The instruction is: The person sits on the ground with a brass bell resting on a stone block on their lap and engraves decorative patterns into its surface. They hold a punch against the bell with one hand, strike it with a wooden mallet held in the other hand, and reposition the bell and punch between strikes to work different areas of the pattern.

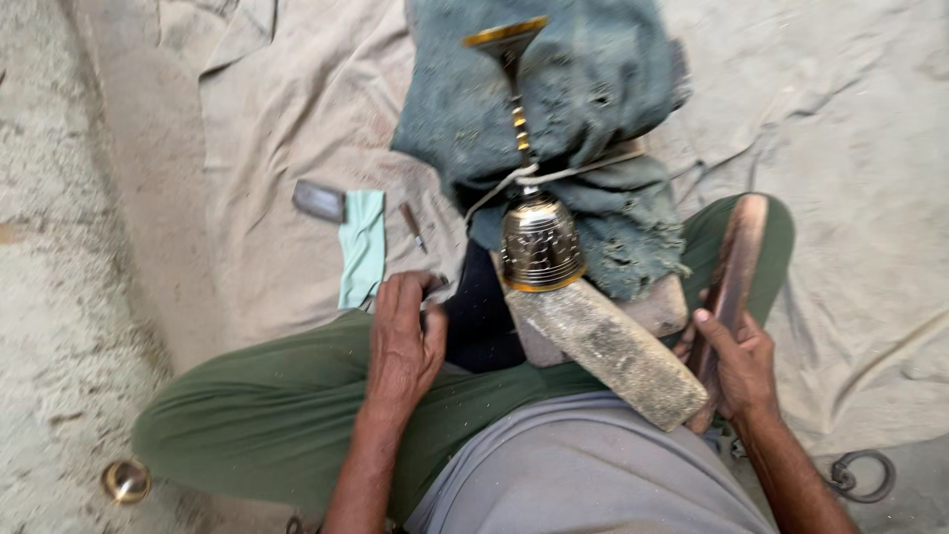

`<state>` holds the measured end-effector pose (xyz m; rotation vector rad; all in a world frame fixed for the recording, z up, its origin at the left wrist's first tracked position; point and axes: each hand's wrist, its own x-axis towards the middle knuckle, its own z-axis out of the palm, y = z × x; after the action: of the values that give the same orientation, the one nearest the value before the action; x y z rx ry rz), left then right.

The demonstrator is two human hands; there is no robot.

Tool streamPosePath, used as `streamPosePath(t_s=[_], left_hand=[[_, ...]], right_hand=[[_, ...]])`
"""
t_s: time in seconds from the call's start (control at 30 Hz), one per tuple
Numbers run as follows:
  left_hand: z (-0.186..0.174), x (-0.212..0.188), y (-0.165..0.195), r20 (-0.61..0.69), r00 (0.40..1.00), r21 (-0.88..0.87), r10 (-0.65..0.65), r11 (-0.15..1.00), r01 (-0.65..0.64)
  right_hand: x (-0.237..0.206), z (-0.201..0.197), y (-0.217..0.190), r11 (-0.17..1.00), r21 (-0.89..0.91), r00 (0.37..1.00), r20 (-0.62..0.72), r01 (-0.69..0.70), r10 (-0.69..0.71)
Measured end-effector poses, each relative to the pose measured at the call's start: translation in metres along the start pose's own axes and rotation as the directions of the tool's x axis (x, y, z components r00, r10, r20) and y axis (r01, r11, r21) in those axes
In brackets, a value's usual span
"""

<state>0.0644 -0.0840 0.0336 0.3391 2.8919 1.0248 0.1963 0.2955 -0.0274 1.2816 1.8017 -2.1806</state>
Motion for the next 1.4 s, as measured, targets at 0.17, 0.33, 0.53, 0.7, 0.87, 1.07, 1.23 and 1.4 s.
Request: streamPosePath(t_s=[0.17, 0.33, 0.53, 0.7, 0.87, 1.07, 1.23, 1.4], left_hand=[[-0.047, -0.036, -0.047, 0.283, 0.945, 0.440, -0.164, 0.898, 0.024], [-0.056, -0.027, -0.027, 0.019, 0.994, 0.282, -0.106, 0.955, 0.096], [-0.044, 0.023, 0.045, 0.033, 0.976, -0.727, -0.215, 0.665, 0.171], [-0.026, 0.074, 0.084, 0.271, 0.960, -0.836, -0.064, 0.478, 0.268], [-0.023, 0.089, 0.103, 0.204, 0.974, -0.674, 0.095, 0.735, 0.069], [-0.018, 0.096, 0.118, 0.161, 0.975, -0.571, 0.156, 0.820, -0.036], [-0.015, 0.100, 0.131, 0.192, 0.949, -0.501, 0.249, 0.857, -0.124], [-0.014, 0.109, 0.137, 0.265, 0.889, -0.343, 0.374, 0.898, -0.275]], right_hand=[[-0.001, 0.022, -0.016, 0.982, -0.166, 0.996, 0.018, 0.085, -0.083], [-0.002, 0.030, -0.023, 0.979, -0.171, 0.993, 0.037, 0.113, -0.108], [0.004, 0.024, -0.018, 0.978, -0.197, 0.997, 0.008, 0.074, -0.074], [0.015, 0.009, -0.034, 0.965, -0.232, 0.989, 0.051, -0.121, 0.136], [0.021, -0.004, -0.065, 0.977, -0.165, 0.988, 0.047, -0.138, 0.147], [0.013, -0.016, -0.094, 0.952, 0.149, 0.909, 0.289, 0.268, -0.301], [0.014, -0.011, -0.095, 0.956, 0.215, 0.860, 0.431, 0.197, -0.274], [0.015, -0.009, -0.091, 0.928, -0.237, 0.939, 0.262, 0.287, -0.223]])
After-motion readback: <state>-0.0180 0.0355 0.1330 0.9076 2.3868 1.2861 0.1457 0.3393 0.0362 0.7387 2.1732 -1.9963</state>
